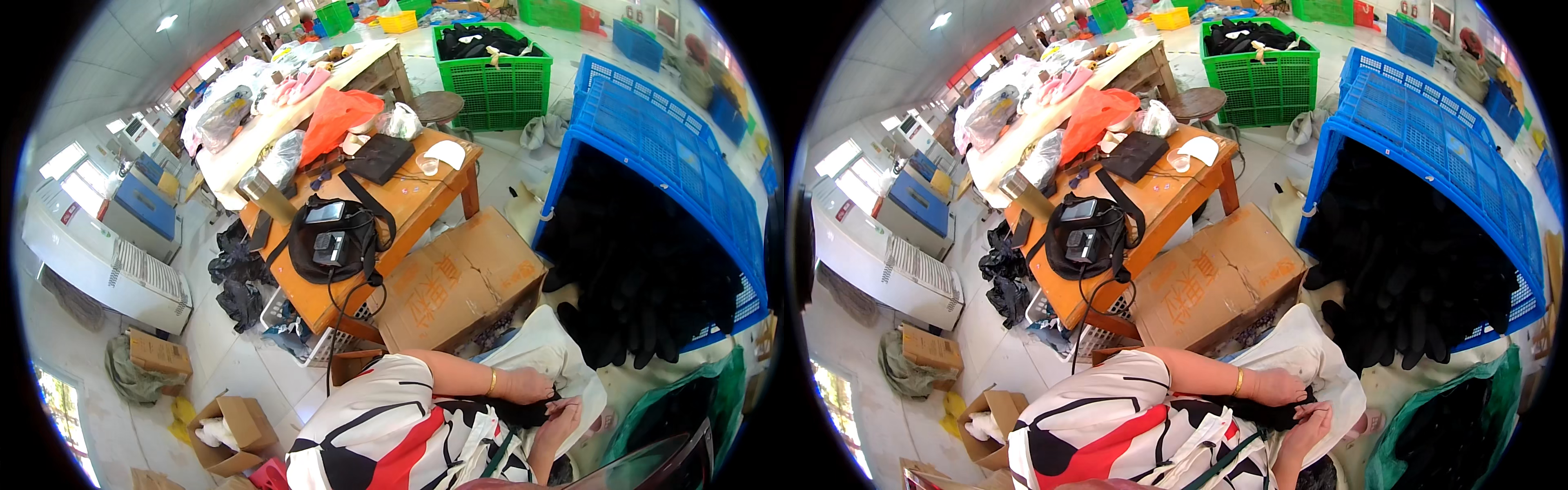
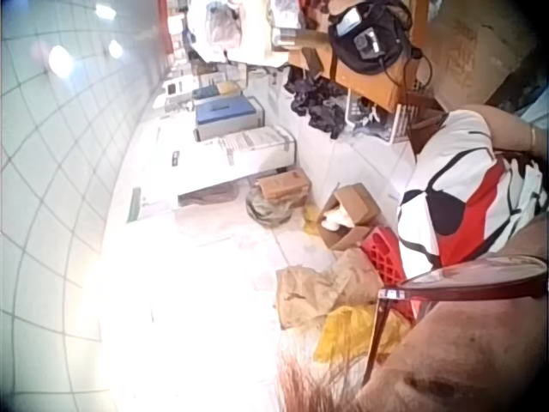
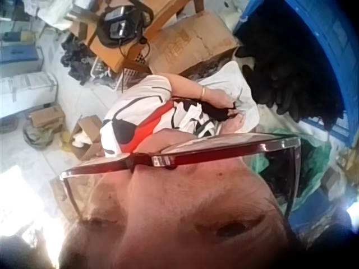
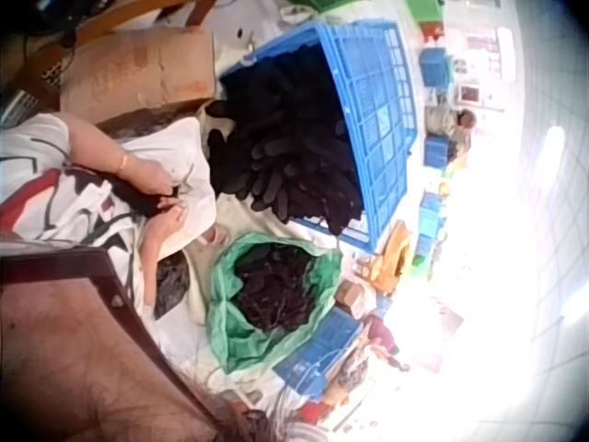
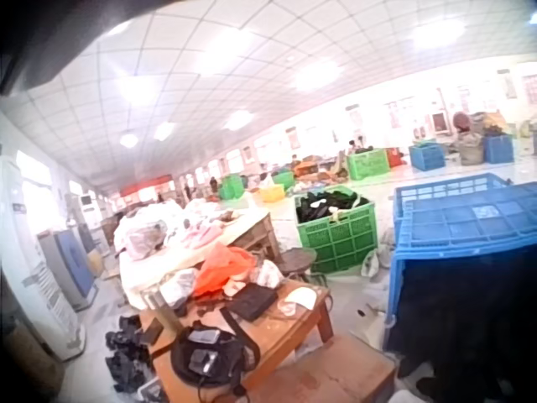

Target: The person sits on the floor in a workshop and sews black slip-on shoes using a needle and thread. They pick up shoes from a blue crate, stitch the soles or edges, and place the finished shoes into a cardboard box.

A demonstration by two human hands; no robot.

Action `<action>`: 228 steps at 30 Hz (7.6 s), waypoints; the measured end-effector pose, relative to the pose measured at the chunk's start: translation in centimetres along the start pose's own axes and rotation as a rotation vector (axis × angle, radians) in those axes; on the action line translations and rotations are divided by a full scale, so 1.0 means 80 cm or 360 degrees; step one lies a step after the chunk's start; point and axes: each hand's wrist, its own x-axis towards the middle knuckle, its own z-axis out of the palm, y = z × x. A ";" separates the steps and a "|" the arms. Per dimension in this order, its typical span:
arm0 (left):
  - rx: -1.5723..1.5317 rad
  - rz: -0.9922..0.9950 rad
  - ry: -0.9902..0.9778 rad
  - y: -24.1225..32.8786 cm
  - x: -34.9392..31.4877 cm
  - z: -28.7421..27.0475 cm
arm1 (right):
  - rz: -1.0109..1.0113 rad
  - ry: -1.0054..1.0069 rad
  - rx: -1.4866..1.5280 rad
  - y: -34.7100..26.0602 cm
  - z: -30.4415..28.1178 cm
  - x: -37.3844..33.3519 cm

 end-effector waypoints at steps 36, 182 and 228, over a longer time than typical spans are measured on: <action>-0.0470 -0.0666 -0.0502 0.015 0.035 -0.040 | -0.0908 -0.0503 -0.1564 -0.020 -0.040 -0.064; -0.1849 -0.1440 -0.0638 -0.008 0.033 -0.062 | 0.0368 0.0155 0.0044 0.012 -0.083 0.022; -0.0162 -0.0127 -0.0048 0.023 0.044 -0.033 | -0.0806 0.0581 -0.0514 -0.151 -0.155 0.005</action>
